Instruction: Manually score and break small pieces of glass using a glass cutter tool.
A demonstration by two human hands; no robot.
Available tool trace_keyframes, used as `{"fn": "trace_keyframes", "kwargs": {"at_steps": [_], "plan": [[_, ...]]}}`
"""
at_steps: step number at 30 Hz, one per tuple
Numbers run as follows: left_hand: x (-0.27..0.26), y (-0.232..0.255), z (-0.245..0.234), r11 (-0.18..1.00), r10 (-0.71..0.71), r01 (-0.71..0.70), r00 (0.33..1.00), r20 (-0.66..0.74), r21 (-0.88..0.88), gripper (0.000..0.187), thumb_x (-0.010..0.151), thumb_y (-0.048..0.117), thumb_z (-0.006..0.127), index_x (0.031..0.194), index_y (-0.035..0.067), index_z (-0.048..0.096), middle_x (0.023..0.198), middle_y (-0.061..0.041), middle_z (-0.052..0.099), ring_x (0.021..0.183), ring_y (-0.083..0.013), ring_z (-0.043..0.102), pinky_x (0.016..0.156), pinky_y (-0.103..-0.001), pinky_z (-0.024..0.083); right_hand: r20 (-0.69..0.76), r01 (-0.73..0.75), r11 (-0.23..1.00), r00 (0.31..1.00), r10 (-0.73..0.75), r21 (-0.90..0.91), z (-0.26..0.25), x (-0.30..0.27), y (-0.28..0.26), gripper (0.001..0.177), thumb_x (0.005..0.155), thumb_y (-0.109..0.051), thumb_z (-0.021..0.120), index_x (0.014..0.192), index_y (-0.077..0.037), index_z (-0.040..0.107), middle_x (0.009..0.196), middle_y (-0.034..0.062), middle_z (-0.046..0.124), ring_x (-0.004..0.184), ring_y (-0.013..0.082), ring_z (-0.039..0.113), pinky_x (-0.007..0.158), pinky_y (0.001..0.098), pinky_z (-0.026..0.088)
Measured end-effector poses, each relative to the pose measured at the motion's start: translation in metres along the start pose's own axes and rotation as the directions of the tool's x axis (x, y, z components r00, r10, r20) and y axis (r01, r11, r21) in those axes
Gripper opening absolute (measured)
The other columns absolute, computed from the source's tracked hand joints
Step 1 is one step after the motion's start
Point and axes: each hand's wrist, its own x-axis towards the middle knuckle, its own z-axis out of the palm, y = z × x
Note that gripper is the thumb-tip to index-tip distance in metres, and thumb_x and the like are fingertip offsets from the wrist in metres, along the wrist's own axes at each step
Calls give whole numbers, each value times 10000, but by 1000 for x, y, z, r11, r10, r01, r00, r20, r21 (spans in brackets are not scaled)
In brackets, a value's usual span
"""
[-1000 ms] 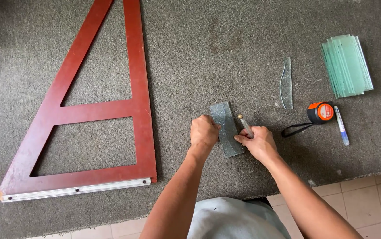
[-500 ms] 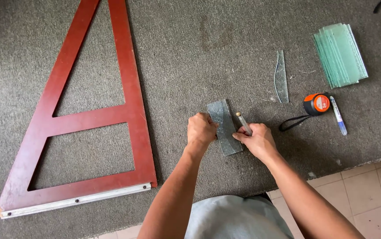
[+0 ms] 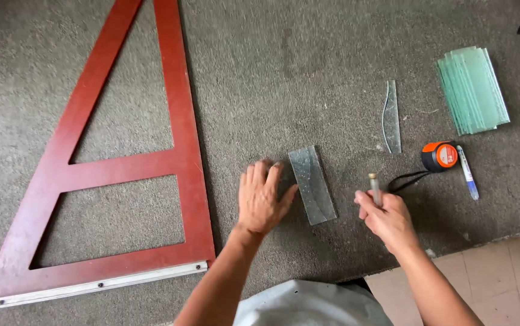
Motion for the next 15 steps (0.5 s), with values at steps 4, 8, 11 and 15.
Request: {"fn": "trace_keyframes", "kwargs": {"at_steps": [4,8,11,15], "plan": [[5,3,-27,996,74,-72,996,57,-44,561,698,442,586,1121,98,455,1165,-161,410,1140,-306,364,945,-410,279,10,-53,988,999,52,148,1,1,22,333,810,-265,522,636,8,599,374,100,416,281,172,392,280,255,310],[6,1,-21,995,79,-91,957,278,30,763,686,618,464,1283,171,299,1330,-122,270,1257,-270,215,1022,-436,151,-52,-13,958,998,29,286,9,11,40,247,803,-189,565,711,39,574,448,150,461,242,120,316,224,209,232],[7,-1,-20,991,112,-129,934,339,27,806,681,640,436,1318,187,241,1367,-112,217,1281,-269,166,1033,-453,131,-62,-20,942,997,43,335,11,18,42,264,806,-198,574,687,37,555,444,157,446,231,106,280,223,198,198],[8,-2,-17,993,100,-117,921,377,22,812,671,647,429,1328,220,215,1380,-113,189,1294,-270,136,1036,-466,125,-31,-44,937,998,58,345,9,23,42,297,813,-222,576,686,45,551,443,170,445,231,100,272,221,192,190]]}}
